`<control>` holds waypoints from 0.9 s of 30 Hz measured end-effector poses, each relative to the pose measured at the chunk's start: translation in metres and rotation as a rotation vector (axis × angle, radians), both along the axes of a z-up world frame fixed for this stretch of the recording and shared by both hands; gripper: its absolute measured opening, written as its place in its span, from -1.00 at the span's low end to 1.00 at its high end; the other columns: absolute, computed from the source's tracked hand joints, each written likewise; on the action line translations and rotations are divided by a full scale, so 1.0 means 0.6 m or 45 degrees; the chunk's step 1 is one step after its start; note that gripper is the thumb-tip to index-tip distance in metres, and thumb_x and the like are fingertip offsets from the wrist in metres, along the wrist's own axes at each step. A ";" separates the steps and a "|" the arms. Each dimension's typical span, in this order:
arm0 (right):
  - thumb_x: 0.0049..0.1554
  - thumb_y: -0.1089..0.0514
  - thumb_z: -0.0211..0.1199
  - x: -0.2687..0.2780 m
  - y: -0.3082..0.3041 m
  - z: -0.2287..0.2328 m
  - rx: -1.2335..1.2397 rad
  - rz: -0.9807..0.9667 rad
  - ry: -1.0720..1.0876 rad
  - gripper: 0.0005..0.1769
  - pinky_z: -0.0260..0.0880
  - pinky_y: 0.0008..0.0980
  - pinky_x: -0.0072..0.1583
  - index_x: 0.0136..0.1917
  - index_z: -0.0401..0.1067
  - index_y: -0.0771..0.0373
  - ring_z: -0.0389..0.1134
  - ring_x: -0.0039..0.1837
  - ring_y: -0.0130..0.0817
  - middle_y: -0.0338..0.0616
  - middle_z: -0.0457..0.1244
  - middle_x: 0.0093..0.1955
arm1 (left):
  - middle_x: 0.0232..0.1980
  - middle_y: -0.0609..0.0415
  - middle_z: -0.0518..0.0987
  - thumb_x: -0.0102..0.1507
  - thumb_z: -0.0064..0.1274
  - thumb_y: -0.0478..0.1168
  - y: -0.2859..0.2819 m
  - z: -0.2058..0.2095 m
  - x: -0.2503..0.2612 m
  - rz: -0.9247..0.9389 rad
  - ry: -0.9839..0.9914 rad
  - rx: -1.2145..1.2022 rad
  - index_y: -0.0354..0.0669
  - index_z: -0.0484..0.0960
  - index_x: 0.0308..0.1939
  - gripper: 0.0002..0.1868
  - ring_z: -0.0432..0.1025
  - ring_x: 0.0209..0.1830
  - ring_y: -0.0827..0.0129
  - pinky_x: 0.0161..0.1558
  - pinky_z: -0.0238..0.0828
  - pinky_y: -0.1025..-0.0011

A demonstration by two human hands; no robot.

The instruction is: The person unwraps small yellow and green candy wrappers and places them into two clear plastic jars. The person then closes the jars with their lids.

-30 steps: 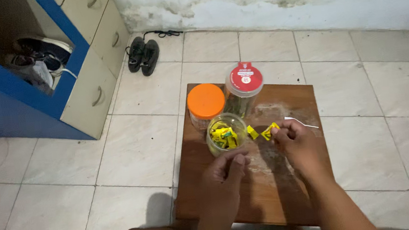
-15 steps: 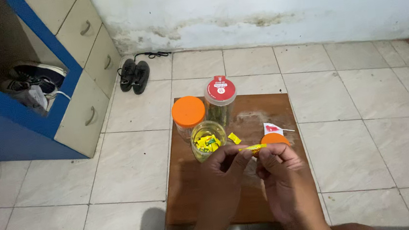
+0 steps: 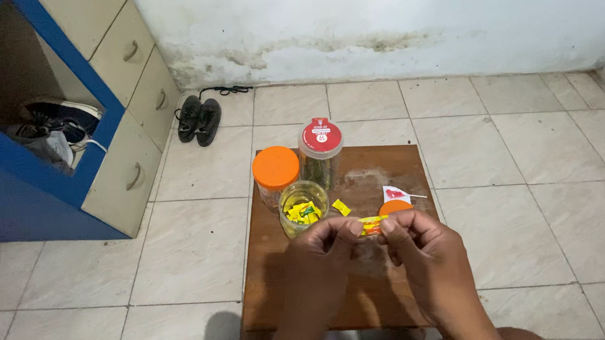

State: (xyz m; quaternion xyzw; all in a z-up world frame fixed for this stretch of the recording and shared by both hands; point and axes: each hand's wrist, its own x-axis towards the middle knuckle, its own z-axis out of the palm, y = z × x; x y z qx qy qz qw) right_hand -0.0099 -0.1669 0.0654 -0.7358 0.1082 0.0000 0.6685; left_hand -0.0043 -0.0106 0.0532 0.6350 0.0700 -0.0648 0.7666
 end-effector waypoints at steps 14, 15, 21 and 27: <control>0.26 0.06 0.17 -0.019 0.012 -0.001 -0.064 -0.092 0.003 -0.73 0.16 -0.51 -0.24 -0.14 0.49 0.31 0.15 -0.29 -0.56 -0.29 0.21 -0.35 | -0.46 0.25 0.61 0.23 0.22 -0.15 -0.013 0.016 -0.026 0.015 0.102 -0.055 -0.26 0.78 -0.24 -0.79 0.41 -0.45 0.66 -0.35 0.36 0.60; 0.25 0.07 0.17 -0.018 0.012 0.001 -0.096 -0.088 0.041 -0.73 0.17 -0.51 -0.24 -0.13 0.51 0.31 0.16 -0.29 -0.55 -0.28 0.22 -0.35 | -0.46 0.24 0.62 0.24 0.20 -0.15 -0.012 0.015 -0.025 0.020 0.095 -0.065 -0.27 0.77 -0.25 -0.78 0.41 -0.46 0.65 -0.35 0.35 0.59; 0.16 0.17 0.27 -0.020 0.014 -0.002 0.139 -0.054 -0.064 -0.82 0.22 -0.52 -0.18 -0.06 0.53 0.35 0.19 -0.24 -0.56 -0.29 0.30 -0.28 | -0.41 0.22 0.60 0.27 0.20 -0.16 -0.011 0.009 -0.024 0.070 -0.027 -0.161 -0.32 0.74 -0.24 -0.76 0.40 -0.43 0.65 -0.34 0.34 0.59; 0.23 0.14 0.24 -0.027 0.007 -0.014 0.146 -0.041 -0.166 -0.80 0.19 -0.53 -0.18 -0.06 0.51 0.35 0.16 -0.23 -0.56 -0.30 0.26 -0.27 | -0.40 0.23 0.63 0.24 0.20 -0.17 -0.012 0.013 -0.030 0.061 0.053 -0.107 -0.22 0.76 -0.15 -0.79 0.42 -0.43 0.65 -0.31 0.39 0.61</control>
